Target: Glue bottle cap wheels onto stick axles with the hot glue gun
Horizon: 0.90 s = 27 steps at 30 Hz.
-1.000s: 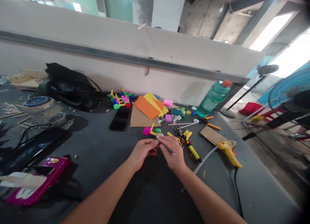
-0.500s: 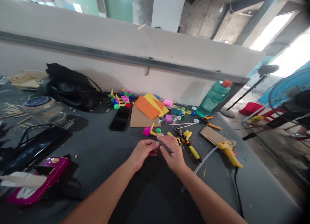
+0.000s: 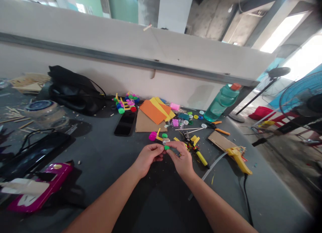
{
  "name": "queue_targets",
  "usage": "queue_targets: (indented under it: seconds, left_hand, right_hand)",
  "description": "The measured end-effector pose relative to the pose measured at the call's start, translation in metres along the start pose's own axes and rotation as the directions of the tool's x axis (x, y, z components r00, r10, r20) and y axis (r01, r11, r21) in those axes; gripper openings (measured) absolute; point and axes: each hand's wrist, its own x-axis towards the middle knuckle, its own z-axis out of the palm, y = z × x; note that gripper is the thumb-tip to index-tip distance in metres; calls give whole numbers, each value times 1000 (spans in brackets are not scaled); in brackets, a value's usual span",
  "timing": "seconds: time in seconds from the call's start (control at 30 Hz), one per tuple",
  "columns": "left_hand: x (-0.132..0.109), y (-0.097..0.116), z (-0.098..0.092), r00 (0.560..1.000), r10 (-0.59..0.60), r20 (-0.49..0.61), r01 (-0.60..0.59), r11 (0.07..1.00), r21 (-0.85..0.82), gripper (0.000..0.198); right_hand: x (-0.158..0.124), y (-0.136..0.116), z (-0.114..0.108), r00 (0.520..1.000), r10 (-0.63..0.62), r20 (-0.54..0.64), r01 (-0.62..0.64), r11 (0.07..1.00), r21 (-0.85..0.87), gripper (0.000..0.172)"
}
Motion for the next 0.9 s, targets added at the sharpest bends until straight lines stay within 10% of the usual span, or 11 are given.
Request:
queue_targets:
  seconds: [0.9]
  left_hand:
    - [0,-1,3,1000,20,-3,-20,999,40,28]
  right_hand:
    - [-1,-1,2,1000,-10,10,10,1000,8,16]
